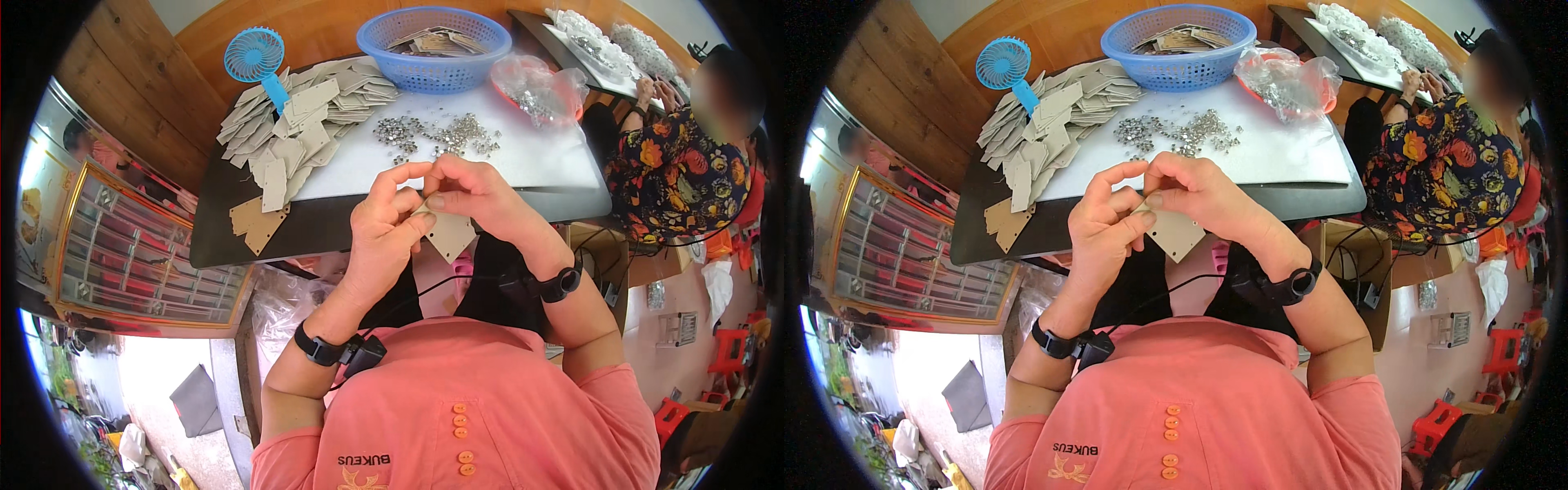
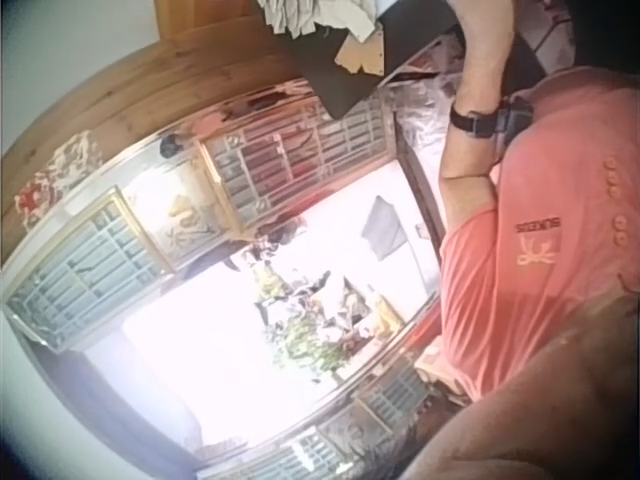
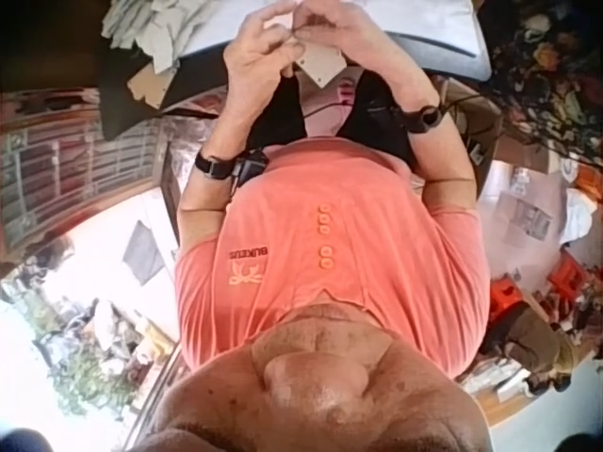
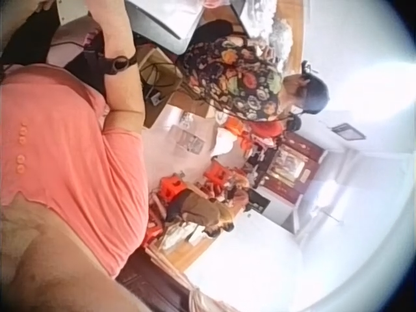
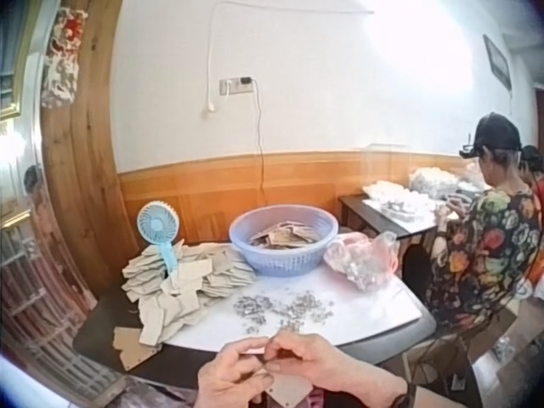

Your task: Manually attaching small metal eyelets or decorative components to shoe leather components.

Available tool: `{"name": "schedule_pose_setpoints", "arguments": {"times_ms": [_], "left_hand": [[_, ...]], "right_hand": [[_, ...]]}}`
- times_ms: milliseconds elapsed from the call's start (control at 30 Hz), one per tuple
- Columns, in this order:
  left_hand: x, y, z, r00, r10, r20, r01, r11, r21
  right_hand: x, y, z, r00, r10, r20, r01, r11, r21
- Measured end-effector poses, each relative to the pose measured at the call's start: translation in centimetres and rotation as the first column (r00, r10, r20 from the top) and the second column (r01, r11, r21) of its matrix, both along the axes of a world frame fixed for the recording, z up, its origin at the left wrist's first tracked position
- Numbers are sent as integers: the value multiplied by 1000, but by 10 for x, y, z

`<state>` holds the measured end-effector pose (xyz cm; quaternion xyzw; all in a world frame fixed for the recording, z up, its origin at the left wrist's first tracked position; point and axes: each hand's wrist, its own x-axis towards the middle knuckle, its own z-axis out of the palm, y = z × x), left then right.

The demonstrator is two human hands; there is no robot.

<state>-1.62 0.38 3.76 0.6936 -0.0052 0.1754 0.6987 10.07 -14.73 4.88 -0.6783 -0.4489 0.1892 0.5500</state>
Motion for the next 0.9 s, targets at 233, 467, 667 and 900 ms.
{"name": "schedule_pose_setpoints", "arguments": {"times_ms": [233,467,667,900], "left_hand": [[-3,6,8,995,-80,-67,75,994,-79],[-3,4,0,996,-34,81,26,994,105],[-9,1,10,992,-69,-102,58,992,-108],[-12,-4,2,995,-72,62,66,993,99]], "right_hand": [[-11,-3,1,953,44,-298,-15,995,101],[-21,-2,-9,922,-29,-386,82,989,121],[-33,-4,-13,979,-143,-145,174,959,224],[-40,-13,-16,966,-224,128,190,954,234]]}}
